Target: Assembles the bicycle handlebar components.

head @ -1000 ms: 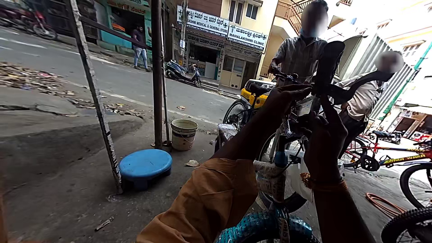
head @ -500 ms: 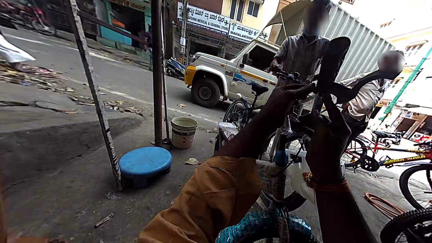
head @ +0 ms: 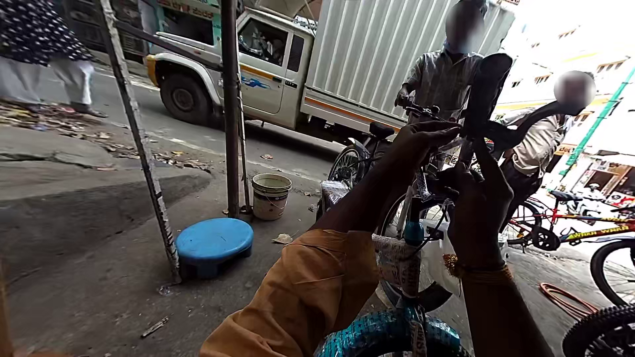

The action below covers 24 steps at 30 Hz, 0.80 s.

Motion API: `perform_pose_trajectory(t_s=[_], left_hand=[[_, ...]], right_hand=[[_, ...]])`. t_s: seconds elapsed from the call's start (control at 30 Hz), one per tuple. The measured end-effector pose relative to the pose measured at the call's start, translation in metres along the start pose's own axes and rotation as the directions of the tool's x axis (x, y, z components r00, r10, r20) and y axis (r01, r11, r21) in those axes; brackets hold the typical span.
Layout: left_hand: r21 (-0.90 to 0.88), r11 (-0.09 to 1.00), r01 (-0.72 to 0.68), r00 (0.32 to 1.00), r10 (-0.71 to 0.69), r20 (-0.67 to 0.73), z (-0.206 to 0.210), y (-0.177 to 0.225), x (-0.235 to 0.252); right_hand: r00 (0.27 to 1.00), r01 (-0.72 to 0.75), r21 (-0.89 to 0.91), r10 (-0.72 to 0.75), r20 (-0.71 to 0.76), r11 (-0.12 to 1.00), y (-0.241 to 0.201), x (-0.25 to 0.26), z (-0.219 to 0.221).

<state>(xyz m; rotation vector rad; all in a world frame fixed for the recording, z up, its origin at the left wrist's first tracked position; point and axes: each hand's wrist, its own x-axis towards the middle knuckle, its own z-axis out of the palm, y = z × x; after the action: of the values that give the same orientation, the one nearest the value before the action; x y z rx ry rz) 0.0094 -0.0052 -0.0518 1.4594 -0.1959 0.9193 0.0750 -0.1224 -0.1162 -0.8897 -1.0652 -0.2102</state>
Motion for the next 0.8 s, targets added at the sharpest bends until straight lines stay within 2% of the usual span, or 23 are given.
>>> perform_pose_trajectory(t_s=[0.27, 0.4, 0.57, 0.67, 0.8], left_hand=[[-0.091, 0.996, 0.020, 1.000, -0.020, 0.004, 0.000, -0.013, 0.007], [-0.145, 0.989, -0.013, 1.000, 0.016, 0.022, 0.001, -0.017, 0.009], [-0.110, 0.994, 0.007, 0.999, -0.004, 0.032, 0.001, -0.015, 0.012], [-0.121, 0.992, 0.022, 0.999, -0.018, 0.031, -0.001, -0.015, 0.010], [-0.135, 0.990, -0.031, 0.999, 0.035, 0.027, -0.003, -0.016, 0.008]], right_hand=[[1.000, -0.004, 0.015, 0.004, 0.007, 1.000, 0.000, 0.000, -0.001], [1.000, 0.004, 0.005, -0.004, 0.007, 1.000, 0.000, 0.000, 0.000], [0.999, -0.016, -0.085, 0.020, 0.051, 0.996, -0.001, -0.007, -0.005], [0.998, -0.031, -0.069, 0.034, 0.044, 0.997, 0.000, -0.008, -0.004], [0.997, 0.024, -0.073, -0.018, 0.079, 0.997, 0.003, -0.008, -0.005]])
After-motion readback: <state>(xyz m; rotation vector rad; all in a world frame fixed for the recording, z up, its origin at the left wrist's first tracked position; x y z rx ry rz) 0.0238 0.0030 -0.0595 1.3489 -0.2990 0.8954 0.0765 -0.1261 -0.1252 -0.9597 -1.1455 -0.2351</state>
